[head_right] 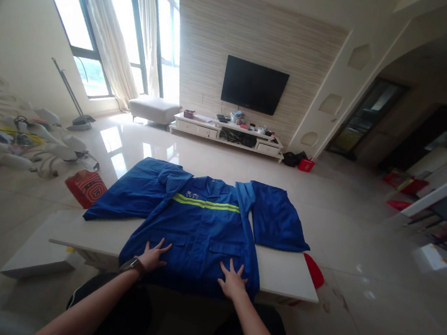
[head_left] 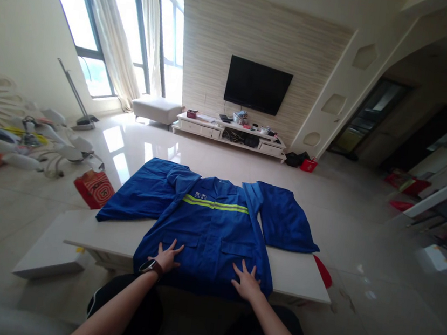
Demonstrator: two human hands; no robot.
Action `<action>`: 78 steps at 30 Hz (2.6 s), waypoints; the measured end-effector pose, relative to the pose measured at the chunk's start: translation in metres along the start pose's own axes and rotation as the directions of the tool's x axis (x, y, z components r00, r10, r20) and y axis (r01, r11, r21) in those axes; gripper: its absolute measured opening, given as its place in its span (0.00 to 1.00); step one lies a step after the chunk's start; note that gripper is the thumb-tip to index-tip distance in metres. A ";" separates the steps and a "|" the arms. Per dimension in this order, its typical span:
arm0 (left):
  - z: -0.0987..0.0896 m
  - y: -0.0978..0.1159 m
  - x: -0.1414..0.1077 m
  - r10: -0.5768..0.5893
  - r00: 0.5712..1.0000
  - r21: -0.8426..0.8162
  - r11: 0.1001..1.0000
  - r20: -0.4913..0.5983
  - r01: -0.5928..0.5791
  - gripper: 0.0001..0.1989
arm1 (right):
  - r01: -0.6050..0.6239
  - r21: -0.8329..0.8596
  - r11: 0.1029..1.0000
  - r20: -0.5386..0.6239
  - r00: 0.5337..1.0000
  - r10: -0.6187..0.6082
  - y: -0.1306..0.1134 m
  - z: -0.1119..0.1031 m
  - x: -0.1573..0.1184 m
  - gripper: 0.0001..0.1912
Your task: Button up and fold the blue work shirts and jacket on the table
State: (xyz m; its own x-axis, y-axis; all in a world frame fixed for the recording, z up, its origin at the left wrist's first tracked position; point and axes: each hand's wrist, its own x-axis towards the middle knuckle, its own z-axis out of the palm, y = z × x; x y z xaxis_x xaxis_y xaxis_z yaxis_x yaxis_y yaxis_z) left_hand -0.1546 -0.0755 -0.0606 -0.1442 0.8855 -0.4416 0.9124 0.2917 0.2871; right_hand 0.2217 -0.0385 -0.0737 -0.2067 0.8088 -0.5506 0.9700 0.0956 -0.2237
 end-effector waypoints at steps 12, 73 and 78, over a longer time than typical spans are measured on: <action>-0.026 0.014 0.062 -0.049 0.997 -0.062 0.997 0.062 0.053 0.40 | -0.049 -0.090 0.995 -0.047 0.998 0.045 -0.006 -0.039 0.068 0.33; -0.005 0.125 0.017 0.276 0.947 -0.877 0.399 -0.166 -0.270 0.18 | 0.513 0.719 0.469 -0.556 0.829 -0.055 -0.124 -0.062 0.053 0.15; -0.002 0.132 0.023 0.167 0.976 -0.895 0.399 -0.141 -0.198 0.17 | 0.534 0.722 0.439 -0.590 0.807 -0.012 -0.125 -0.059 0.051 0.16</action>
State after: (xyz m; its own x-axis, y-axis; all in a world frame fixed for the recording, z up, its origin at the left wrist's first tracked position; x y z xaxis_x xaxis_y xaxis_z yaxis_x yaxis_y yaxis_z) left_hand -0.0386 -0.0157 -0.0316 -0.0421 0.9639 -0.2629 0.0497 0.2648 0.9630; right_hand 0.0976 0.0251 -0.0268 -0.1025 0.9942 0.0324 0.2231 0.0547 -0.9733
